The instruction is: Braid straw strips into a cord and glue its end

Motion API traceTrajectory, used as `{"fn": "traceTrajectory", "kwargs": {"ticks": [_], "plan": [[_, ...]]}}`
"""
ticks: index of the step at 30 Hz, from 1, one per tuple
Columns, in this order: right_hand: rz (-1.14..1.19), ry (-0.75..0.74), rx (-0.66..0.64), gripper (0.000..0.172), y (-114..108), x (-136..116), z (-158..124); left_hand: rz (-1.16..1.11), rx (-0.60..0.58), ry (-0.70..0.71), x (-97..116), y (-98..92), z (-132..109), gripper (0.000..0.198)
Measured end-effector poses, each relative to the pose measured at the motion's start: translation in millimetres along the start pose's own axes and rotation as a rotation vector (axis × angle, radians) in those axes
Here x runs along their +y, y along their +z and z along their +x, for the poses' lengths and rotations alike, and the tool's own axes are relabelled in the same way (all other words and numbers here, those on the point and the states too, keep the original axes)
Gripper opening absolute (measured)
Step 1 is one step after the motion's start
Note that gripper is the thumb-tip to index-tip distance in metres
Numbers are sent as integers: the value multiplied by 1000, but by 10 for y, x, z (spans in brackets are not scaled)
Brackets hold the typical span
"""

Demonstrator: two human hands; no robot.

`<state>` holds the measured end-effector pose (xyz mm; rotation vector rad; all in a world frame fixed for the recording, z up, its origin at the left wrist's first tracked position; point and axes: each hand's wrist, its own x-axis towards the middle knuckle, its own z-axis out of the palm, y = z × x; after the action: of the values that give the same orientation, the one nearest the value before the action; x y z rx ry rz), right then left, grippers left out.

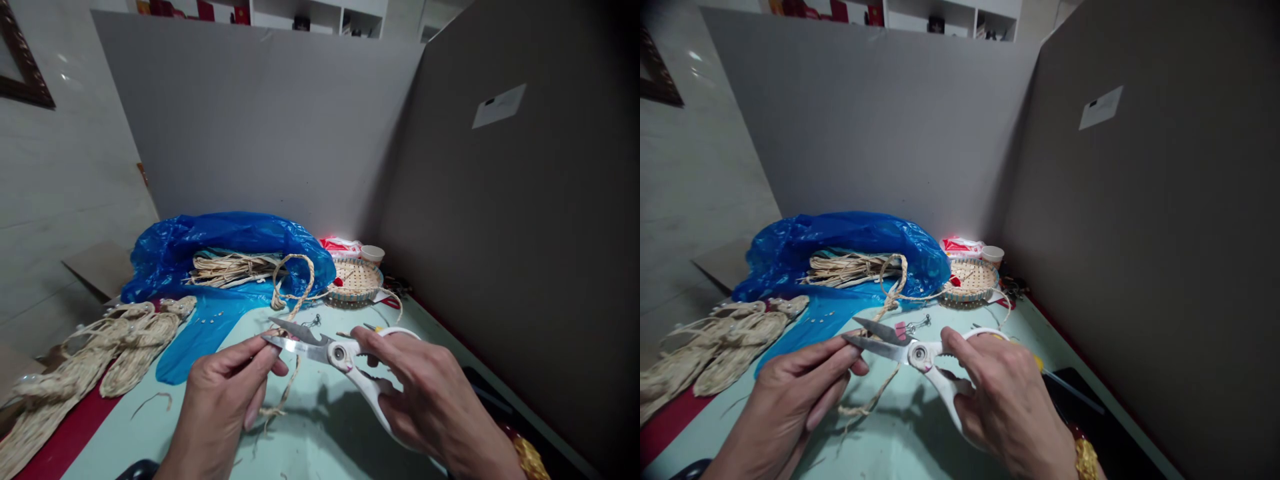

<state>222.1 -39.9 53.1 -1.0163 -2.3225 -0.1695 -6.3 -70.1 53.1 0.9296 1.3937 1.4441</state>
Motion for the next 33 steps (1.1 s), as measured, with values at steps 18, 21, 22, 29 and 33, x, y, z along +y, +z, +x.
{"fn": "traceTrajectory", "kwargs": {"ticks": [18, 21, 22, 29, 33], "plan": [[70, 73, -64, 60, 50, 12, -32, -21, 68, 60, 48, 24, 0, 16], [-21, 21, 1, 54, 46, 2, -27, -33, 82, 59, 41, 7, -2, 18], [-47, 10, 26, 50, 43, -6, -22, -37, 82, 54, 42, 2, -4, 18], [-36, 47, 15, 45, 41, -12, -29, -47, 70, 46, 60, -13, 8, 21], [74, 179, -82, 44, 74, -20, -29, -20, 59, 67, 26, -36, 46, 24]]}}
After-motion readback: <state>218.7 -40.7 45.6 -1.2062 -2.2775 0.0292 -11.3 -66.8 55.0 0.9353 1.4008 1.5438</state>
